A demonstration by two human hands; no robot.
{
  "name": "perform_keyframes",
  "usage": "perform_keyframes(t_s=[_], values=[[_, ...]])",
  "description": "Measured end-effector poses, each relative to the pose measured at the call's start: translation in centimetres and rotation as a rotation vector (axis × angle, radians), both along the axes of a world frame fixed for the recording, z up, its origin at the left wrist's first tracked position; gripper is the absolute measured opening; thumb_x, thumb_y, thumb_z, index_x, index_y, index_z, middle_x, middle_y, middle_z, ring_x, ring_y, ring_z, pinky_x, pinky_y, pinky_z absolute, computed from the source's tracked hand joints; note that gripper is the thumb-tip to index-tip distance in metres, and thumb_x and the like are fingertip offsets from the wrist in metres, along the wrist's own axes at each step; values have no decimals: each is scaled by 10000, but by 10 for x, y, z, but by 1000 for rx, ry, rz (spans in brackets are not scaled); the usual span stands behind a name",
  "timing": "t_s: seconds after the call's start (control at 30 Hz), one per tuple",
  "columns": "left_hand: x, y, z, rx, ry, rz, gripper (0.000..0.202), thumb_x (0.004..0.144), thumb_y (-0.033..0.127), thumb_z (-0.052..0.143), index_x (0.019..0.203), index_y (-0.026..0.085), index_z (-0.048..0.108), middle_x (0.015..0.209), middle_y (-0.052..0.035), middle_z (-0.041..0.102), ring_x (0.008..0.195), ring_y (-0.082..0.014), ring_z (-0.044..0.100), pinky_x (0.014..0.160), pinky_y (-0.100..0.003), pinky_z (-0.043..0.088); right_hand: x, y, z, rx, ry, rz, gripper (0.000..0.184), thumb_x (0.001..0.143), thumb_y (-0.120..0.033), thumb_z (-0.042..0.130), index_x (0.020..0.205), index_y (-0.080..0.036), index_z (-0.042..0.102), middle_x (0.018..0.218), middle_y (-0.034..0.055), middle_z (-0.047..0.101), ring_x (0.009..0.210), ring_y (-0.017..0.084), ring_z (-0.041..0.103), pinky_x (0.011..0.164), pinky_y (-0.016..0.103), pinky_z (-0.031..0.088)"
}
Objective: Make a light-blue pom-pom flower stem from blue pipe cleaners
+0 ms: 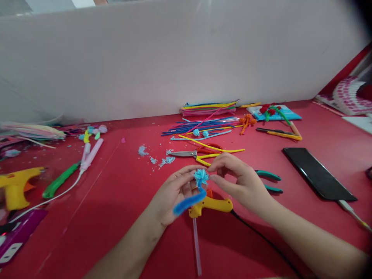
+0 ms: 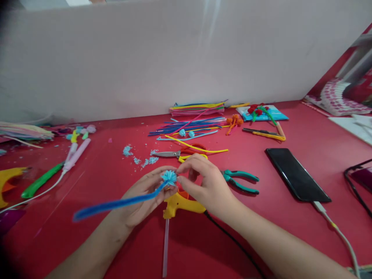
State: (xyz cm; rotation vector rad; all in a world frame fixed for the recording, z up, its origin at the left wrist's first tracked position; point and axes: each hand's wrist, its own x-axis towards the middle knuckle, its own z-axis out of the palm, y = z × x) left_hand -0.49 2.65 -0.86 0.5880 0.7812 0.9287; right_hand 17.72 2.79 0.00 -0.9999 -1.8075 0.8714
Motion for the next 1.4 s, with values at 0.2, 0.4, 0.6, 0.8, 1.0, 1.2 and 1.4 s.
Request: perform_keyframes(t_s=[0.2,0.4,0.6,0.8,1.0,1.2,1.4], values=[[3,-3,-3,10,-5,-10,107,786,181,630,882,153,668,798,-31,668,716,-105,625,709,-228,523,1,-2,2,13,-13,-6,99,815,-184,590,905,-205,626,890,48,592,791,167,565,691,293,459],[5,-4,-1,22,14,-19,88,764,171,650,846,148,673,763,-23,666,691,-98,622,699,-204,511,0,-3,6,19,-32,-5,79,771,-152,628,828,-207,623,797,25,581,699,151,536,647,284,443],[5,-5,0,58,41,-48,90,788,166,621,850,147,683,777,-21,680,709,-87,626,705,-180,495,-3,-4,6,-8,-12,-2,71,784,-134,594,760,-200,595,737,8,571,658,134,524,608,264,433],[4,-4,-1,65,4,-78,193,751,112,626,924,153,701,838,-50,709,796,-140,651,753,-239,501,0,-1,6,4,-19,-4,70,806,-153,590,752,-199,583,737,11,578,681,142,535,635,274,437],[3,-3,-3,63,-18,-98,197,739,100,649,920,147,708,869,-53,713,742,-111,648,753,-218,486,0,-2,4,20,-28,-1,79,819,-157,578,754,-200,575,737,10,568,680,138,529,634,270,431],[3,-4,-2,55,-5,-96,179,738,112,654,904,146,710,837,-41,709,686,-97,635,764,-229,488,1,-1,3,16,-28,0,69,812,-180,587,745,-199,581,728,12,575,678,141,535,630,271,438],[2,-4,-1,68,35,-84,180,716,161,691,894,160,717,873,-42,703,770,-122,636,781,-246,494,3,1,5,-9,-20,15,56,816,-195,581,761,-195,588,761,30,588,713,156,556,647,284,454]])
